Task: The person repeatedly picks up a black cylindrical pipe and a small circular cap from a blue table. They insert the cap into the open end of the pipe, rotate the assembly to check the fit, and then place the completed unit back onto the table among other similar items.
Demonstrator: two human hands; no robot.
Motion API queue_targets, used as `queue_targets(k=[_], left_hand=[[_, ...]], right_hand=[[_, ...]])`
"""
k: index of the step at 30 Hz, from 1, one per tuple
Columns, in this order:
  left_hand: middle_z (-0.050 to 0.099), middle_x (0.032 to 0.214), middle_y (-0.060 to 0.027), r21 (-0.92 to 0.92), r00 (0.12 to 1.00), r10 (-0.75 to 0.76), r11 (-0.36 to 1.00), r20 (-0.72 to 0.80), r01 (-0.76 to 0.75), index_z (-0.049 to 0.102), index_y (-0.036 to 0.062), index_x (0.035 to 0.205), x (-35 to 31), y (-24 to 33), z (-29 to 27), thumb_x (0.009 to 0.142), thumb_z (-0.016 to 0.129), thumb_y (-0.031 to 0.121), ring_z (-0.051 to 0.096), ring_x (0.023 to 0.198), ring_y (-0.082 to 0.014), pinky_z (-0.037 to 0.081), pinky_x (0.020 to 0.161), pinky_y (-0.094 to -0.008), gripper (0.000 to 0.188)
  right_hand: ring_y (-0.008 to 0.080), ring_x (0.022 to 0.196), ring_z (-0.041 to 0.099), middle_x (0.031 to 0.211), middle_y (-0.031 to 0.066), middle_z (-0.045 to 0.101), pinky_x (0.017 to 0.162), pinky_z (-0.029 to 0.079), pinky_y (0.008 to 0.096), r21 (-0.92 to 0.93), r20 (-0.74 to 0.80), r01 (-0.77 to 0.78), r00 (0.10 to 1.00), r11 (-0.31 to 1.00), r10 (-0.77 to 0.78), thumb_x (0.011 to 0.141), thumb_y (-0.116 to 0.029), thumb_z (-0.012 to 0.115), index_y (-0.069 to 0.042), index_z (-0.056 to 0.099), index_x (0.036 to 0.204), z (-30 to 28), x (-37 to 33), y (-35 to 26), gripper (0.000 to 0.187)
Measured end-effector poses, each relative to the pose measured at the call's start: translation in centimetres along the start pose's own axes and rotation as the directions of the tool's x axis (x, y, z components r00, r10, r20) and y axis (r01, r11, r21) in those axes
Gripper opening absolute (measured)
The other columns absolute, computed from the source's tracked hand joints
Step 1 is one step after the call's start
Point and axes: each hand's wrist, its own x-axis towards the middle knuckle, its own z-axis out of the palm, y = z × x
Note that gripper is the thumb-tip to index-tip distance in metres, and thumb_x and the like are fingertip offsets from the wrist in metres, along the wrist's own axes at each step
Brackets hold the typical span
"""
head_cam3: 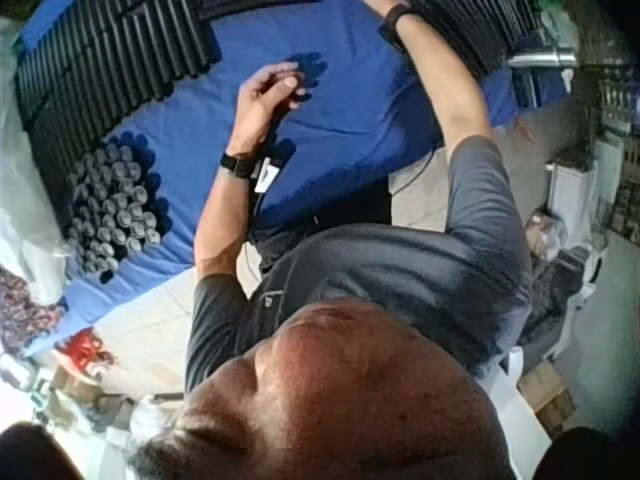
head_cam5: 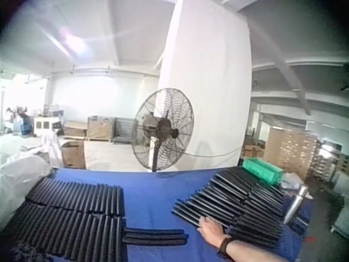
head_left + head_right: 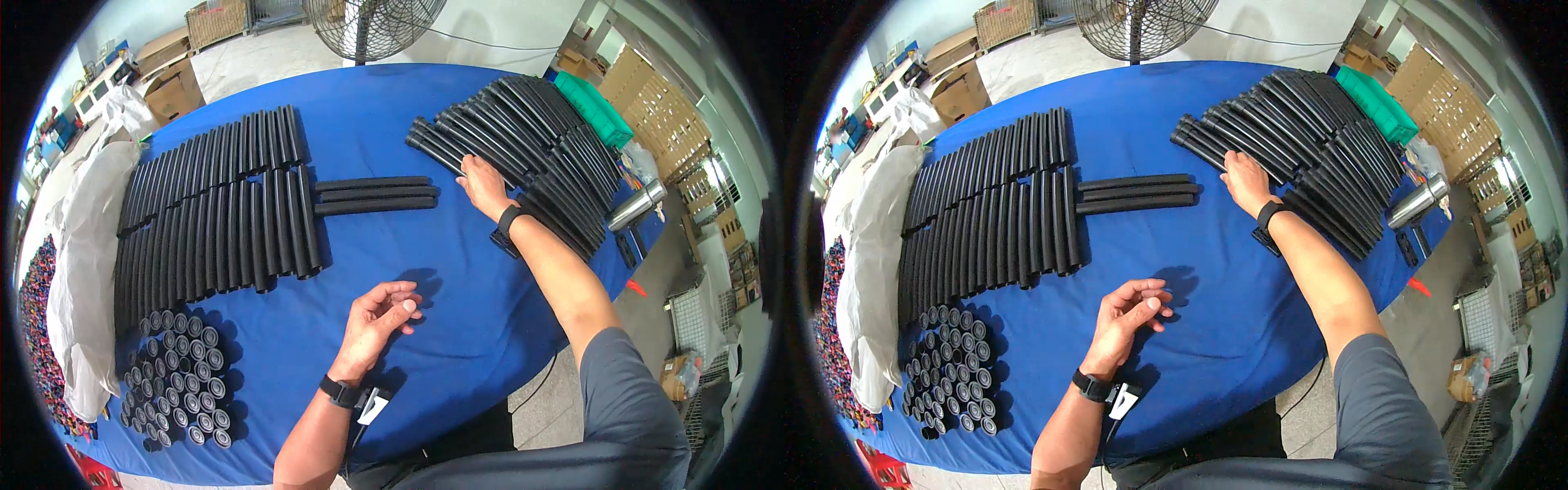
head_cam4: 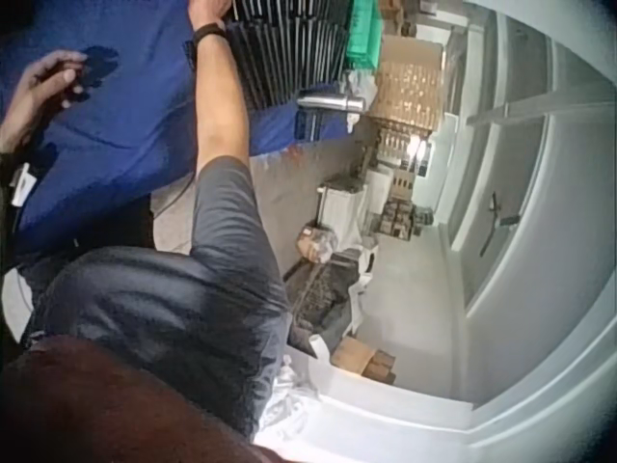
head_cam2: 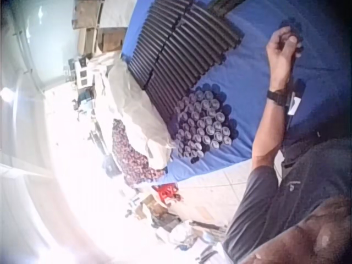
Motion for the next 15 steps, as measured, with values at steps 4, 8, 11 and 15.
queue_targets(k=[4,8,11,15], left_hand=[[0.072,0.112,-0.0140,0.018,1.000,0.021,1.000,-0.005,-0.021,0.064,-0.0008,0.128,0.0,-0.1,0.0,0.099,0.069,0.019,0.071,0.094,-0.0197,0.058,0.074,-0.0311,0.035],[0.073,0.107,-0.0136,0.023,1.000,0.015,1.000,-0.011,-0.015,0.064,-0.0013,0.127,-0.1,-0.5,-0.7,0.100,0.067,0.018,0.071,0.090,-0.0191,0.058,0.073,-0.0310,0.033],[0.073,0.103,-0.0122,0.029,1.000,0.015,0.999,0.011,-0.015,0.065,-0.0013,0.125,-0.2,-0.2,-0.6,0.101,0.067,0.019,0.071,0.088,-0.0179,0.058,0.072,-0.0305,0.032],[0.072,0.100,-0.0108,0.005,1.000,0.009,1.000,0.016,-0.010,0.065,-0.0007,0.124,-0.4,-0.3,-0.7,0.101,0.066,0.019,0.070,0.086,-0.0166,0.057,0.072,-0.0290,0.030]], right_hand=[[0.0399,0.095,0.064,0.098,0.0191,0.065,0.083,0.053,0.0501,0.101,-0.064,-0.038,0.997,0.994,0.045,0.093,-0.014,0.070,-0.002,0.057,0.100,-0.6,0.0,-1.3,0.019],[0.0378,0.105,0.063,0.111,0.0185,0.066,0.091,0.049,0.0492,0.127,-0.158,0.361,0.927,0.924,-0.341,0.093,-0.009,0.066,0.002,0.059,0.124,-3.2,-2.3,-8.4,0.034],[0.0367,0.130,0.055,0.139,0.0216,0.060,0.109,0.043,0.0482,0.064,-0.101,0.532,0.845,0.844,-0.525,0.092,-0.011,0.065,0.004,0.055,0.135,-3.0,-4.5,-12.1,0.047],[0.0366,0.125,0.056,0.131,0.0198,0.061,0.106,0.044,0.0481,-0.031,0.018,0.487,0.874,0.873,-0.486,0.091,-0.016,0.070,0.004,0.054,0.136,-2.4,-5.6,-12.9,0.052]])
